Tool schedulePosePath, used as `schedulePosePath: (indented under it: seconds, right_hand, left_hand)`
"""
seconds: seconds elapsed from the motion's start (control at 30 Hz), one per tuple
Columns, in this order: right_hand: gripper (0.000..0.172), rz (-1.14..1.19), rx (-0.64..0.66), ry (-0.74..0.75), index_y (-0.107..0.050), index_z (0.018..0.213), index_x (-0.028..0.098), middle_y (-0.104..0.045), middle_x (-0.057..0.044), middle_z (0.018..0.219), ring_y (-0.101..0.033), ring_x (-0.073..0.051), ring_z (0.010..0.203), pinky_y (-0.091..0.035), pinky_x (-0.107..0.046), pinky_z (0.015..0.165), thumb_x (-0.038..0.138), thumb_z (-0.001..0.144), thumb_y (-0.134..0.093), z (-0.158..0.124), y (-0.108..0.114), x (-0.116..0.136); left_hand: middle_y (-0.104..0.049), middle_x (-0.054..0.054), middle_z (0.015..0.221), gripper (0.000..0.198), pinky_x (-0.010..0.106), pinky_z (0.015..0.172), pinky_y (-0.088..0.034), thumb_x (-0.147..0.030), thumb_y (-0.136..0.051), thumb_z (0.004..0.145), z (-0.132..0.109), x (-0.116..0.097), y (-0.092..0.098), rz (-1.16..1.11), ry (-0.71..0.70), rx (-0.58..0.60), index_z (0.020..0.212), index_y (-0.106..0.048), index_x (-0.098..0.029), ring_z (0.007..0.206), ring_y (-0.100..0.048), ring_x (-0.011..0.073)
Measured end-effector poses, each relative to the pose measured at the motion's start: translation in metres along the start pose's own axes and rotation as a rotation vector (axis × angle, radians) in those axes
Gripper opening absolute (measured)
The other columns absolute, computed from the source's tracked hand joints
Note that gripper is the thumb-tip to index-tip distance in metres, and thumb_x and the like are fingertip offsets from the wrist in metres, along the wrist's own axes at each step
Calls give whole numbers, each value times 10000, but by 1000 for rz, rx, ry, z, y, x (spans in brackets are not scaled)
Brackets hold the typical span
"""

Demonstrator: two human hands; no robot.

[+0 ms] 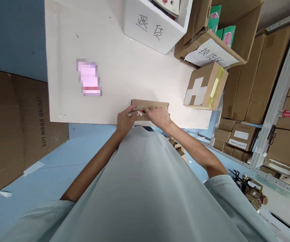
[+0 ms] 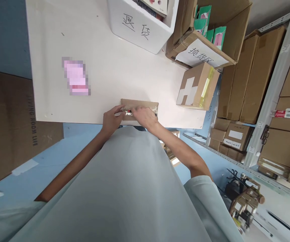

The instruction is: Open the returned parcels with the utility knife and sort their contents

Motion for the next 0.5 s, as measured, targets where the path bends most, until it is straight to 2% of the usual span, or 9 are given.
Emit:
schedulePosePath:
  seconds: [0.1,0.17,0.27,0.37,0.5]
  right_hand:
    - [407,-14,-20,17,-654,1395,112,-800,-219,1207,-794,-306,1108,-579,-363,861,21,1090,-400,6,0,3]
    - [399,-21,-14,-11,-692,1331,94,-807,-228,1193,-797,-308,1121,-579,-355,853,-1,1080,-397,2,-5,-7]
    - [428,-34,34,-101,-721,1292,84,-808,-237,1196,-799,-310,1135,-565,-352,850,-37,1065,-378,-20,-21,-43]
    - [416,-39,90,-205,-694,1358,89,-794,-237,1199,-800,-311,1112,-542,-355,835,-12,1083,-399,-51,-46,-88]
    - [403,-3,50,-224,-649,1442,137,-766,-221,1259,-775,-301,1120,-509,-354,839,84,1146,-380,-67,-80,-123]
  left_hand:
    - [-842,56,1247,412,405,1044,-654,-282,-679,978,0,-1,0,8,18,-19,1377,-781,-255,1235,-788,282]
    - [-839,63,1255,410,401,1020,-660,-284,-681,974,0,-1,-1,12,33,-32,1370,-784,-251,1218,-794,283]
    - [-836,70,1272,397,403,999,-665,-291,-681,973,-1,-2,-2,1,43,-54,1352,-790,-243,1203,-797,286]
    - [-835,80,1269,395,419,1013,-659,-305,-686,967,-3,-3,-3,-11,44,-90,1339,-797,-233,1177,-801,286]
    - [-837,89,1241,419,433,1055,-642,-349,-692,960,-3,-5,-4,9,26,-112,1345,-790,-218,1169,-797,284]
Point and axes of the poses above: each hand's wrist, its own z-axis towards the middle knuckle, its own y-axis out of the back of the hand, x = y × z, the point moved 4 cm from there along z, towards the middle knuckle
